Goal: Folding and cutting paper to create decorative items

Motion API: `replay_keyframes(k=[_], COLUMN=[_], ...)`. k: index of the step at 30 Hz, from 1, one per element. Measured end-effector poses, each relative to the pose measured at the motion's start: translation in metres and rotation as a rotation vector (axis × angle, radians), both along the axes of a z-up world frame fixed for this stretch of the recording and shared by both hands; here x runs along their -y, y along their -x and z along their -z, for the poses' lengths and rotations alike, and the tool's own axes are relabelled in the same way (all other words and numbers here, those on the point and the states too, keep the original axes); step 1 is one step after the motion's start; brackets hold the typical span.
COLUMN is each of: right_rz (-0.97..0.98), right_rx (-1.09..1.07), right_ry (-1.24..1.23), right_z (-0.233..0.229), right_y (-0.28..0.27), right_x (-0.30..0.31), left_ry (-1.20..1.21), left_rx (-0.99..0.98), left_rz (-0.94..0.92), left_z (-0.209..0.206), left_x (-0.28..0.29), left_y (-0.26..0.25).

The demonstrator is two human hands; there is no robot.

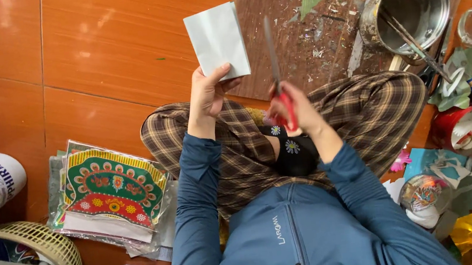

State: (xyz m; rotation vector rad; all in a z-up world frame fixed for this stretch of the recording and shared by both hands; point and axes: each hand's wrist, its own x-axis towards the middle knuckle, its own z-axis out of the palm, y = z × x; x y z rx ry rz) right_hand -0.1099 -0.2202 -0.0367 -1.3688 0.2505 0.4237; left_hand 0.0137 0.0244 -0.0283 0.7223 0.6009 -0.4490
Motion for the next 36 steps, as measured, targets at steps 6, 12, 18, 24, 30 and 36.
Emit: replay_keyframes(k=[6,12,18,24,30,36], right_rz=[-0.177,-0.374,-0.377,-0.355,-0.334,-0.263], right_rx=[0.005,0.073,0.028,-0.004,0.002,0.037], right_ry=[-0.094,0.340,0.309,0.332,0.338,0.317], right_z=[-0.028,-0.040,-0.039,-0.046,-0.052,-0.048], right_y=[0.005,0.001,0.003,-0.001,0.000,0.000], right_x=[-0.022,-0.022,-0.015,-0.020,-0.022,-0.027], left_ry=[-0.082,-0.185,-0.248,-0.248,-0.306,-0.337], left_rx=[0.043,0.071,0.125,0.113,0.130,0.157], left_rz=[0.041,0.099,0.150,0.161,0.186,0.214], left_z=[-0.002,-0.024,-0.025,-0.030,-0.015,-0.023], left_x=[0.003,0.003,0.003,-0.002,-0.005,-0.005], left_y=[0.000,0.000,-0.003,-0.005,-0.007,-0.007])
